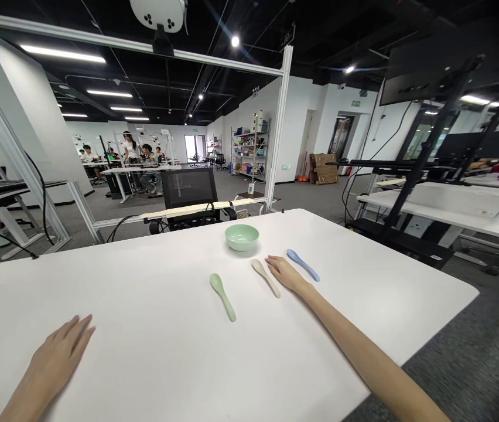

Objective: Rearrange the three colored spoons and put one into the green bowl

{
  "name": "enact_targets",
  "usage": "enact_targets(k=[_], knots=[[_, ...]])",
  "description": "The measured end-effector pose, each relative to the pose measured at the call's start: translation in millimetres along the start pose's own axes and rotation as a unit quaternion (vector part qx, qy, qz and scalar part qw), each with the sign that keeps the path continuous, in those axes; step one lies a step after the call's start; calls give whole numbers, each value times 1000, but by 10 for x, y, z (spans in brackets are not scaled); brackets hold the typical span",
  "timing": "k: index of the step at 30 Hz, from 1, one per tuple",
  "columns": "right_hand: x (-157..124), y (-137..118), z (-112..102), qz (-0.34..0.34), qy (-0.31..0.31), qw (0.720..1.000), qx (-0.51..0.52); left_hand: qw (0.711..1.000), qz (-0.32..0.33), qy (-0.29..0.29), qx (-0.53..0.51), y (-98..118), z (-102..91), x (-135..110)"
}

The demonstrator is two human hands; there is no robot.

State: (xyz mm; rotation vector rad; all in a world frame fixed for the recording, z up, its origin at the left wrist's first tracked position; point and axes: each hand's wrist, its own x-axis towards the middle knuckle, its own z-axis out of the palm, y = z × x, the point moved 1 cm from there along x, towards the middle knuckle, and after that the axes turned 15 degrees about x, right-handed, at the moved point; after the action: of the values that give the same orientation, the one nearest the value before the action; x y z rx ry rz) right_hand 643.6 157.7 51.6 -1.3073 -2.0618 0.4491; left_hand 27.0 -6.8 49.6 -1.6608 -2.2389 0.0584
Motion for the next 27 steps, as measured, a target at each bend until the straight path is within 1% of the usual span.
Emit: enact_targets(k=[3, 13, 20, 23, 27], knots=[[-9, 1, -3, -1, 3, 1000, 0, 1000, -4, -15, -24, -12, 40, 2], [-3, 32, 19, 4, 10, 1000, 16, 999, 0, -24, -25, -33, 75, 17], [0, 9, 12, 7, 10, 1000, 17, 999, -3, -16, -36, 16, 24, -10], [-11, -52, -32, 16, 14, 1000, 19, 1000, -5, -11, -12, 34, 15, -24], [-108, -251, -86, 50, 65, 996, 37, 1000, -2, 0, 4, 7, 83, -7]])
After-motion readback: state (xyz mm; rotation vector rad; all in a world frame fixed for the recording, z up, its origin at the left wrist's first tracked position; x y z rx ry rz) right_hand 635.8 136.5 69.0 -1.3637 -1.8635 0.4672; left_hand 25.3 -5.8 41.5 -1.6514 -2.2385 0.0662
